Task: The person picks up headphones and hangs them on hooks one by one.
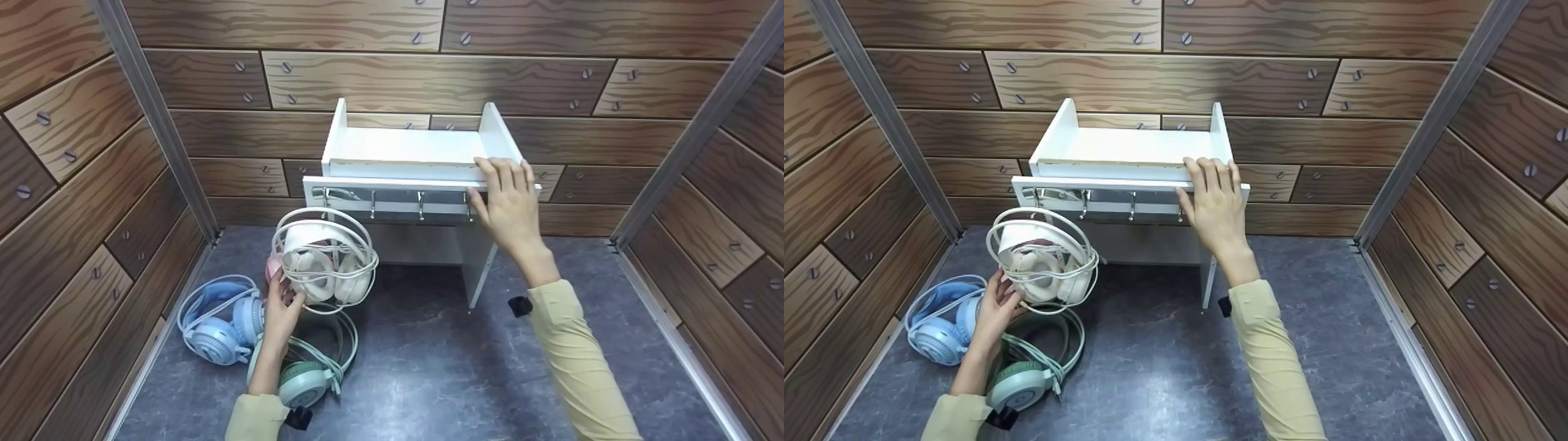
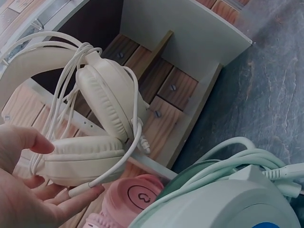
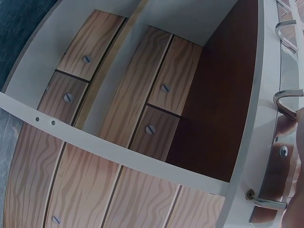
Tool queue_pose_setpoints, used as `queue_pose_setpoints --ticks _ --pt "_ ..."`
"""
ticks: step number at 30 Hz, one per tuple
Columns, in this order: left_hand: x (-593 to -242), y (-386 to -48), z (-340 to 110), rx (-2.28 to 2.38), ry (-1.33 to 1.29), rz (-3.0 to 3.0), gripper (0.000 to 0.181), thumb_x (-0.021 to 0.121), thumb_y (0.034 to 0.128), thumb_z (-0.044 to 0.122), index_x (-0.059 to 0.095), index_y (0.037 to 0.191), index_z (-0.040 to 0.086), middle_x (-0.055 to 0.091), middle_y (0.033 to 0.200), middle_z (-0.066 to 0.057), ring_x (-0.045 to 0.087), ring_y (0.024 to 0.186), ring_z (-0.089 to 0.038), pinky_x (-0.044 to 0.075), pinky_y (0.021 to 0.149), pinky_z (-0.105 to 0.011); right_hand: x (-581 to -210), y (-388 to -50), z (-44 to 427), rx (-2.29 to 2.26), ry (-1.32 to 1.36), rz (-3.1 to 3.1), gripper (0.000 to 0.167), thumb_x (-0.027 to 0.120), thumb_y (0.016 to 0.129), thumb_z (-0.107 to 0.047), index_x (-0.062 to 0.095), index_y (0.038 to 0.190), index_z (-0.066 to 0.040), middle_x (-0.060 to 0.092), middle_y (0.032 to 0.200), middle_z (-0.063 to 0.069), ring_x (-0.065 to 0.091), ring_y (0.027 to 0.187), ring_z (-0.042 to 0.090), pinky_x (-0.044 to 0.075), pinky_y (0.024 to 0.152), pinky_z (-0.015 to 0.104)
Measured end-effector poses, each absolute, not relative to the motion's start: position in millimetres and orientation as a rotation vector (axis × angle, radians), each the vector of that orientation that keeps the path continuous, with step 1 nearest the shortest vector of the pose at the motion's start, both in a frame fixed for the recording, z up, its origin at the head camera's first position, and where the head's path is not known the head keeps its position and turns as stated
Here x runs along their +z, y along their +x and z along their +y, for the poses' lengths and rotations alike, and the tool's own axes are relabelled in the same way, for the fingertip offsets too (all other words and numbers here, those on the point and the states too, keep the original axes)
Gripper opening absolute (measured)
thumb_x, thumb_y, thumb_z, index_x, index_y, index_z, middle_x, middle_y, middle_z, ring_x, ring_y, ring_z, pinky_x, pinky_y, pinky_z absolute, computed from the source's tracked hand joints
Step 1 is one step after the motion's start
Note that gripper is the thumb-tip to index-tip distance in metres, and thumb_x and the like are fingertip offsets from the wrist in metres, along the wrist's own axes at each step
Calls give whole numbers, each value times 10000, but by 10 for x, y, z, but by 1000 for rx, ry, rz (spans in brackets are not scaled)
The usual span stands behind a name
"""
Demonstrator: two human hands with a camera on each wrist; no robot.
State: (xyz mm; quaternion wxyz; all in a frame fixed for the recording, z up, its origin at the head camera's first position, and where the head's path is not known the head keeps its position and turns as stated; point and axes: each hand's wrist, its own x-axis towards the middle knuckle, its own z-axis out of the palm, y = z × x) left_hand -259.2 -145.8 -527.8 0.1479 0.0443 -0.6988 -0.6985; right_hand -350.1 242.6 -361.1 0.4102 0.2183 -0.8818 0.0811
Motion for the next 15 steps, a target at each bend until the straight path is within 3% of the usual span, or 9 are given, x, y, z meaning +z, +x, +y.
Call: queue_pose_setpoints --ticks 5,15 --pt "-5267 -2611 -1465 -1994 128 -2024 751 520 913 -50 166 1575 -77 334 1511 -399 379 1389 -509 320 1150 -551 -3614 -3504 2423 202 555 -2214 510 418 1060 -423 437 1466 -114 484 1352 146 393 1301 341 169 1200 508" --pt "-5266 -2655 -1481 -1979 106 -2014 749 523 926 -53 171 1587 -51 340 1531 -366 382 1397 -488 318 1155 -544 -3620 -3511 2424 191 550 -2212 522 410 1062 -428 428 1477 -111 482 1352 152 394 1297 343 176 1193 516"
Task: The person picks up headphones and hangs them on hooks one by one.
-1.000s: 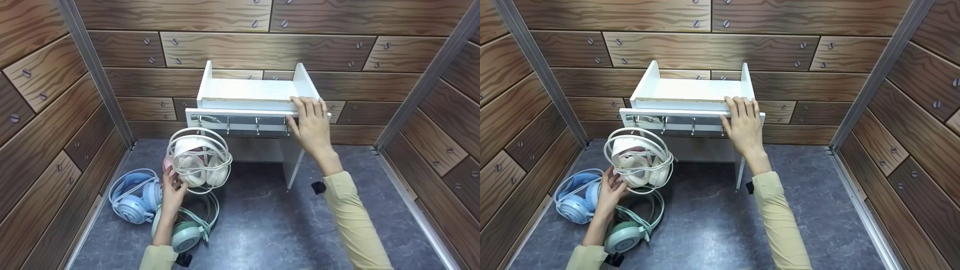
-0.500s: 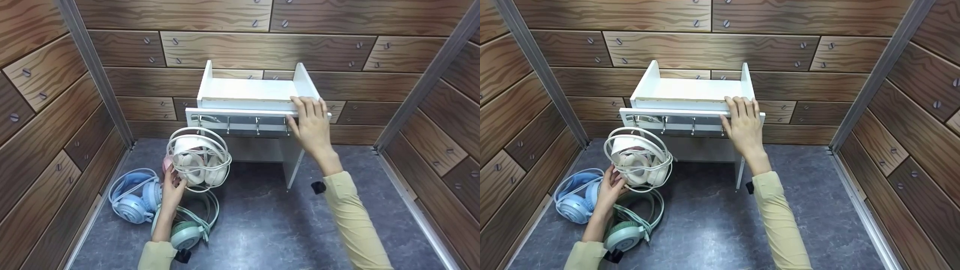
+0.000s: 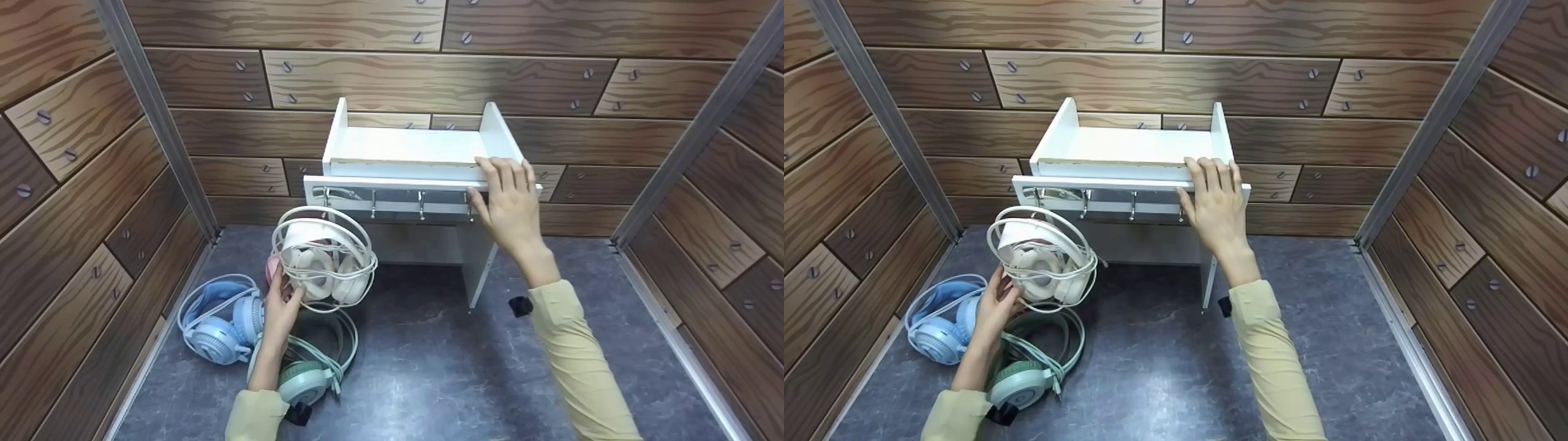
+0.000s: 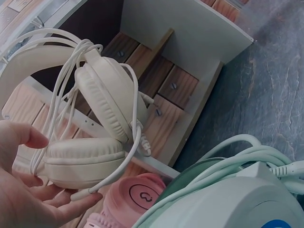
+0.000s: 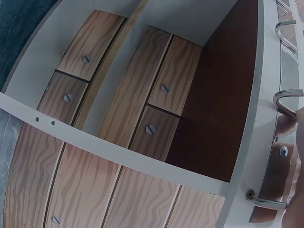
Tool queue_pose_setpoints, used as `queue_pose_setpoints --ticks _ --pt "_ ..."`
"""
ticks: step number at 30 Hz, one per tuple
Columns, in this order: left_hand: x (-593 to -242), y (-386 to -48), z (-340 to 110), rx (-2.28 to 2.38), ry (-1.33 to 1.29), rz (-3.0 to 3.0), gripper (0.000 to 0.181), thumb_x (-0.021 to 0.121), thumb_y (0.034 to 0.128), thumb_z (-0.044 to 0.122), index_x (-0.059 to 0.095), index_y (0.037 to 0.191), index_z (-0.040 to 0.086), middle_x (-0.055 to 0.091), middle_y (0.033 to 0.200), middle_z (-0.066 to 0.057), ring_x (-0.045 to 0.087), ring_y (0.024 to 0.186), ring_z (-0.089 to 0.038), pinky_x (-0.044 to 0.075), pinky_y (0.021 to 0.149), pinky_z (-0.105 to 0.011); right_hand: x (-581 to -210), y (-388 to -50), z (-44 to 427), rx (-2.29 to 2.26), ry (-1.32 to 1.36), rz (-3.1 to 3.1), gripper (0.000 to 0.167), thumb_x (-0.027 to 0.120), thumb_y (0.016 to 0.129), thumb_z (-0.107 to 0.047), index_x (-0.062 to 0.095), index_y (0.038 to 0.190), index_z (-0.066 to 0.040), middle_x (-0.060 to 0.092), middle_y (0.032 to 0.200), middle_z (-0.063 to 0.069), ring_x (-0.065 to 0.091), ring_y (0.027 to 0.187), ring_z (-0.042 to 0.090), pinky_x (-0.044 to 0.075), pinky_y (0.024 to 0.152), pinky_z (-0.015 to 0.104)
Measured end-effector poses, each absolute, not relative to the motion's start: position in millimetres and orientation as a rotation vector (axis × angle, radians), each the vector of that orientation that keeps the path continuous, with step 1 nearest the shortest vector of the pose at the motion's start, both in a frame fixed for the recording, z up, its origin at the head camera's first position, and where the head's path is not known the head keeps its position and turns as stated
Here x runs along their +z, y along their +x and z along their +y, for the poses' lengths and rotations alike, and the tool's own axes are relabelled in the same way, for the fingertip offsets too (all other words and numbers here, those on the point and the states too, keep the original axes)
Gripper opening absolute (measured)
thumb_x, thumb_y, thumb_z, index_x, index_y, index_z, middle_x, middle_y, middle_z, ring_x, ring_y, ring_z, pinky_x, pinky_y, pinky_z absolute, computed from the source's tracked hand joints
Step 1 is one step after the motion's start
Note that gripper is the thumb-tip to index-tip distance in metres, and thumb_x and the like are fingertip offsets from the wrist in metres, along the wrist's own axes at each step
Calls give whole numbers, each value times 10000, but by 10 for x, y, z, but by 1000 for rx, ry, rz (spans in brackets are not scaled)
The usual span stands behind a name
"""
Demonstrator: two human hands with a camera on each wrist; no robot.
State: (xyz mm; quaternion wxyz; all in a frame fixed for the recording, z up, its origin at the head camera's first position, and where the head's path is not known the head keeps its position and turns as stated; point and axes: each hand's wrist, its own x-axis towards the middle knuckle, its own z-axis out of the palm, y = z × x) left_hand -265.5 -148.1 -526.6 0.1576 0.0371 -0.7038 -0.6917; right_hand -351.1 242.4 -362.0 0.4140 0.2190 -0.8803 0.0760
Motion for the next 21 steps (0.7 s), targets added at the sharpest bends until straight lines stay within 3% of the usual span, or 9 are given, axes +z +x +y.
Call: queue_pose_setpoints --ticks 9,21 --pt "-5257 -2645 -1455 -1999 132 -1999 784 534 927 -38 147 1608 2 340 1547 -337 389 1411 -440 359 1126 -495 -3611 -3516 2413 204 547 -2220 524 409 1059 -434 431 1471 -111 484 1354 148 392 1302 342 170 1196 511" --pt "-5263 -2615 -1429 -1994 80 -1960 760 543 931 -67 146 1579 -70 330 1517 -398 366 1409 -487 318 1153 -545 -3614 -3502 2426 194 542 -2232 524 409 1065 -433 423 1483 -118 474 1367 145 385 1308 338 161 1203 506"
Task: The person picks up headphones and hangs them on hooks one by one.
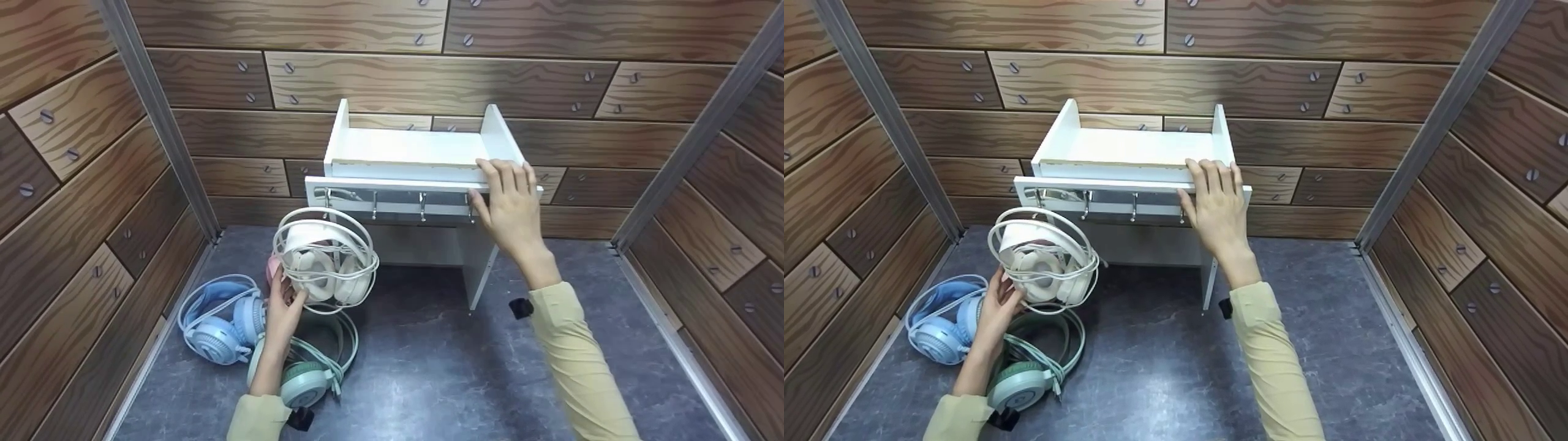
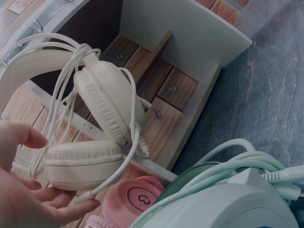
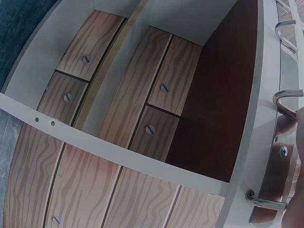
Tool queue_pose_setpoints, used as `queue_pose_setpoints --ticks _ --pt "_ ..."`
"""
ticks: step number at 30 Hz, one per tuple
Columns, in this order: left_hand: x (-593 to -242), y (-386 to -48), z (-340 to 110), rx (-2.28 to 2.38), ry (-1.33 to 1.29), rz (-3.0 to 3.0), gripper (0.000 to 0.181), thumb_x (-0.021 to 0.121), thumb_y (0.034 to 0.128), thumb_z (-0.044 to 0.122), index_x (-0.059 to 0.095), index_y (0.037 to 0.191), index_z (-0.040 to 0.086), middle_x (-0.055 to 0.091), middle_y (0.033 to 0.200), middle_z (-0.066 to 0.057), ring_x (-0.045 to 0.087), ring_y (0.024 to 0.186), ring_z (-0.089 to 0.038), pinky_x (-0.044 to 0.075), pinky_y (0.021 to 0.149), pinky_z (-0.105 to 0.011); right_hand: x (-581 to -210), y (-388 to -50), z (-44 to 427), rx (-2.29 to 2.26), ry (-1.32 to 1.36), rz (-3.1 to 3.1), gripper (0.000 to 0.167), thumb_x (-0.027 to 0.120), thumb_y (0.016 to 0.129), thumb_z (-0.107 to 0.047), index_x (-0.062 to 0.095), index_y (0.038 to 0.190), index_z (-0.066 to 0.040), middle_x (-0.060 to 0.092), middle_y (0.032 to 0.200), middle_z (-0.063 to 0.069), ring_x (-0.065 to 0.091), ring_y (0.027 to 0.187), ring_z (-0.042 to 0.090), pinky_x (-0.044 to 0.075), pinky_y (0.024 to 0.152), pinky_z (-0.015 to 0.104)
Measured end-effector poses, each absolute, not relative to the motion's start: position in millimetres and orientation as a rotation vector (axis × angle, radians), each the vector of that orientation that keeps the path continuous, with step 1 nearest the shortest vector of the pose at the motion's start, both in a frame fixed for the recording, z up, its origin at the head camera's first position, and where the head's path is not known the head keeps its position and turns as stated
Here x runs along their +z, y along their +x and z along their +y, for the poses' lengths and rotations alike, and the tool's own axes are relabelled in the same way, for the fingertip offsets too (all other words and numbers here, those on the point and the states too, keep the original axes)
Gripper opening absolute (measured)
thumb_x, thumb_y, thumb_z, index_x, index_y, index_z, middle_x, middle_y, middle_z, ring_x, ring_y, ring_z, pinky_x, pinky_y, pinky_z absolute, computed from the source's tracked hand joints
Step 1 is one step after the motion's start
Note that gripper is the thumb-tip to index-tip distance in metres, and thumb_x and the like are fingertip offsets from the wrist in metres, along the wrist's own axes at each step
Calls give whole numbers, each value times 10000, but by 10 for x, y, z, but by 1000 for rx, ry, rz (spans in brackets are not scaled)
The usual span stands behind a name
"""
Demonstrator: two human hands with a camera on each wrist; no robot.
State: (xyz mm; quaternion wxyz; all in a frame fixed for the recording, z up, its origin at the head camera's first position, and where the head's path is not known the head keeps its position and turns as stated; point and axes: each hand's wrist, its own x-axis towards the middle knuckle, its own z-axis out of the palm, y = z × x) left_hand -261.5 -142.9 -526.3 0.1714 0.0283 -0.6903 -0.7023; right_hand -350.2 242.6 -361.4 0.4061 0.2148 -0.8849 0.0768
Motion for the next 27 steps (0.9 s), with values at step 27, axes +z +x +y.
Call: queue_pose_setpoints --ticks 27 --pt "-5277 -2381 -1576 -1949 250 -1920 462 503 983 -49 428 1437 -90 499 1415 -323 499 1315 -413 440 948 -153 -3617 -3509 2430 209 550 -2215 522 418 1059 -428 437 1473 -110 489 1354 149 395 1298 344 172 1196 514"
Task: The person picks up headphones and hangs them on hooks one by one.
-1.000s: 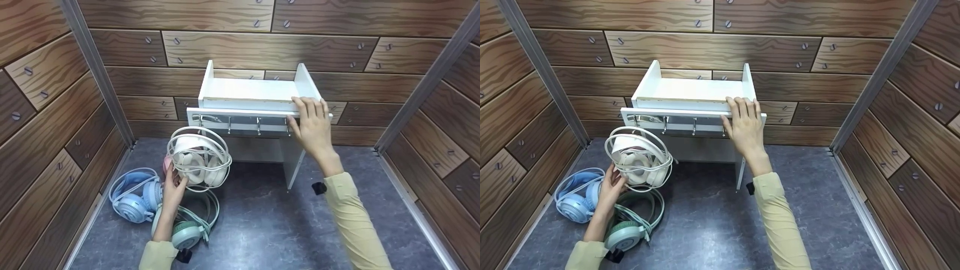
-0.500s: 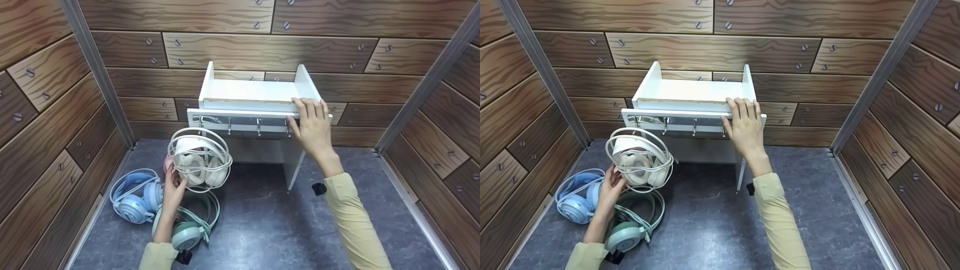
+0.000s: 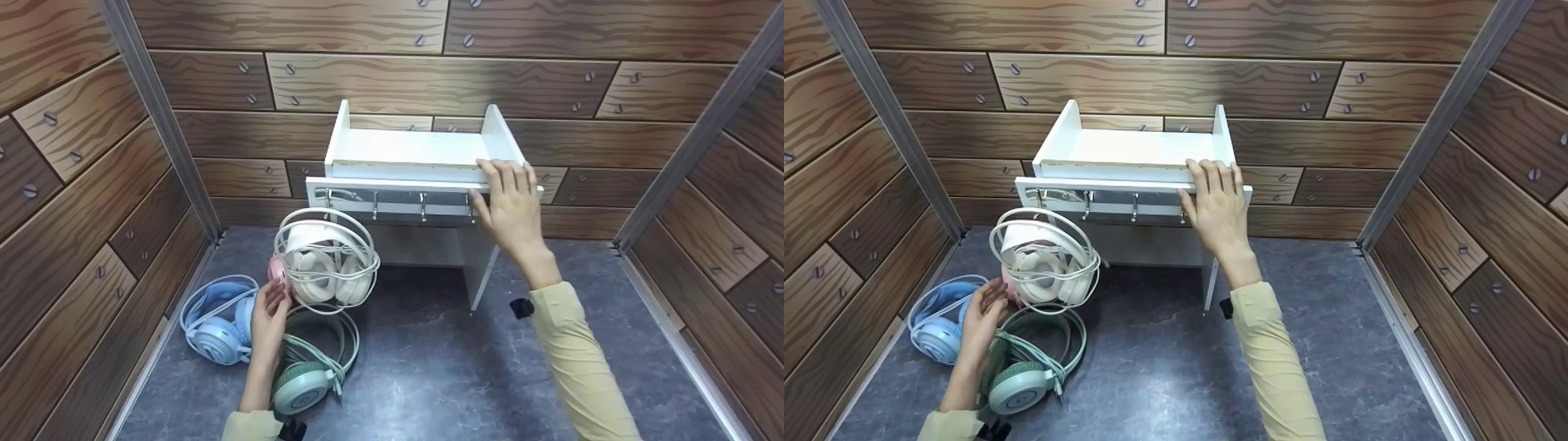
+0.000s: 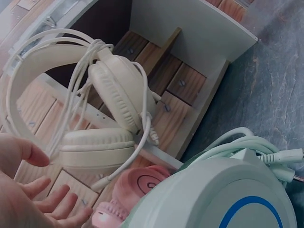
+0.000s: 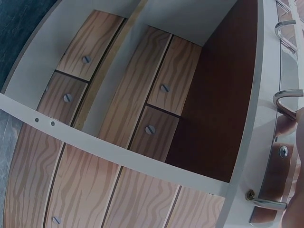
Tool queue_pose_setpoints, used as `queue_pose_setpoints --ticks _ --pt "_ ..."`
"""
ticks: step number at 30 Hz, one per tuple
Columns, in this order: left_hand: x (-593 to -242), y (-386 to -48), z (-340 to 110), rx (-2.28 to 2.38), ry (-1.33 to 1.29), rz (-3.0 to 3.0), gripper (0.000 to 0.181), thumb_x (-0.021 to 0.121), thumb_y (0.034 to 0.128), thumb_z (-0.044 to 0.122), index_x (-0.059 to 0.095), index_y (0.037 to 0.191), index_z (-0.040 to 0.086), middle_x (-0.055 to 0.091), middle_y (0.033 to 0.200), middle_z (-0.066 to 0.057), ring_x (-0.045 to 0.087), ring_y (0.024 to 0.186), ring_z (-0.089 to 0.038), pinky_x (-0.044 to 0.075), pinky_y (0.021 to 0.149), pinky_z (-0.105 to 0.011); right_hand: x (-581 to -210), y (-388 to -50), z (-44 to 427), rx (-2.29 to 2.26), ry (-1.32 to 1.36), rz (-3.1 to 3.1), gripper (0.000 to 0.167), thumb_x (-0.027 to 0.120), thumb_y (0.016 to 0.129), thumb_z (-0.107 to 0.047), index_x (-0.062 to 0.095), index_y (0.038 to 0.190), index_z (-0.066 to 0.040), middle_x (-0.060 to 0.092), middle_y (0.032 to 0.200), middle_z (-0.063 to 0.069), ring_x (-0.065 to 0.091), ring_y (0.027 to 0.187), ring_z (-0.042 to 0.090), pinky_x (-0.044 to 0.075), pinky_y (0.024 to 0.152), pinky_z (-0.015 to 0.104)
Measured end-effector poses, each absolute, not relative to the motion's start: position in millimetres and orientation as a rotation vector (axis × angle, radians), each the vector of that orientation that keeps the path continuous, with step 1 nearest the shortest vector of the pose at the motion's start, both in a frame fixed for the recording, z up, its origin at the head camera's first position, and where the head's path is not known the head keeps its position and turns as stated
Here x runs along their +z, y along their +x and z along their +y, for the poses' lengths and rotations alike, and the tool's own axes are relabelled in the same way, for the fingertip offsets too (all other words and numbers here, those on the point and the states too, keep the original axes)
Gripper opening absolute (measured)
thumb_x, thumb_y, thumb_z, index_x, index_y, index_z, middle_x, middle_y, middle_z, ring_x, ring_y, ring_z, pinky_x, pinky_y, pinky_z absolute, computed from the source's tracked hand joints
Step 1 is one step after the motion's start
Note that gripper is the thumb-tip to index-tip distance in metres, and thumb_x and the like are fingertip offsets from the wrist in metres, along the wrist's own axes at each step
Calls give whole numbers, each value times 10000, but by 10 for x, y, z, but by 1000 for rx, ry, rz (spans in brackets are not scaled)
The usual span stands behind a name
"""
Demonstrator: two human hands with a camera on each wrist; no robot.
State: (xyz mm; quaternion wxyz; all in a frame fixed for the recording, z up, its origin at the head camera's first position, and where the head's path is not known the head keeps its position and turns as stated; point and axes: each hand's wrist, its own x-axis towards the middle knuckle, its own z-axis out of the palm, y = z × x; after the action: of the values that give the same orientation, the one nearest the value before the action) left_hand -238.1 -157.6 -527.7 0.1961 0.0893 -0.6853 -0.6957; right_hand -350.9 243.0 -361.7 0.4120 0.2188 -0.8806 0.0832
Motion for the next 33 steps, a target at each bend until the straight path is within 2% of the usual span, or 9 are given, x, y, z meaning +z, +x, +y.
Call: queue_pose_setpoints --ticks 2,5,9,13,16,20,27,33 --pt "-5271 -2342 -1599 -1906 261 -1906 413 516 973 -69 482 1383 -108 532 1371 -323 553 1252 -359 443 903 -121 -3621 -3508 2433 208 550 -2216 519 418 1060 -424 435 1473 -111 487 1355 148 396 1297 342 171 1197 514" --pt "-5271 -2285 -1629 -1839 264 -1902 339 539 972 -66 552 1308 -111 594 1293 -296 618 1107 -181 465 858 -134 -3626 -3510 2437 207 550 -2217 515 415 1062 -421 434 1474 -113 487 1355 147 398 1293 338 170 1197 515" --pt "-5278 -2211 -1668 -1815 242 -1912 264 555 1000 -16 605 1245 -102 659 1169 -233 628 926 3 517 776 -176 -3627 -3518 2433 205 551 -2224 514 407 1063 -424 433 1473 -115 484 1357 144 395 1298 335 168 1199 510" --pt "-5285 -2138 -1709 -1809 244 -1945 234 548 1024 28 631 1212 -85 713 1089 -215 657 884 14 553 742 -208 -3628 -3522 2426 205 549 -2226 511 410 1062 -419 434 1471 -115 484 1359 143 392 1305 338 164 1203 509" --pt "-5300 -2084 -1745 -1788 254 -1955 220 553 1025 36 649 1191 -70 728 1077 -220 655 899 9 542 745 -187 -3629 -3520 2428 206 547 -2228 512 408 1062 -424 434 1471 -116 486 1357 143 392 1305 338 162 1204 508" --pt "-5351 -2018 -1816 -1763 276 -1957 214 569 1014 25 659 1179 -75 719 1094 -240 659 913 -20 521 745 -153 -3632 -3518 2429 203 543 -2236 516 400 1065 -435 430 1472 -121 483 1358 140 388 1307 335 159 1205 503" --pt "-5474 -1909 -1937 -1673 305 -2050 220 595 991 9 657 1174 -97 710 1119 -250 616 896 24 460 789 -116 -3630 -3523 2429 206 549 -2217 512 415 1062 -426 439 1466 -113 490 1349 144 392 1302 337 170 1198 508" --pt "-5551 -1843 -2005 -1595 385 -2190 230 608 971 12 680 1175 -64 703 1170 -226 589 903 26 430 809 -154 -3615 -3519 2426 204 549 -2216 520 405 1062 -435 435 1467 -111 486 1349 148 392 1300 343 173 1195 512"
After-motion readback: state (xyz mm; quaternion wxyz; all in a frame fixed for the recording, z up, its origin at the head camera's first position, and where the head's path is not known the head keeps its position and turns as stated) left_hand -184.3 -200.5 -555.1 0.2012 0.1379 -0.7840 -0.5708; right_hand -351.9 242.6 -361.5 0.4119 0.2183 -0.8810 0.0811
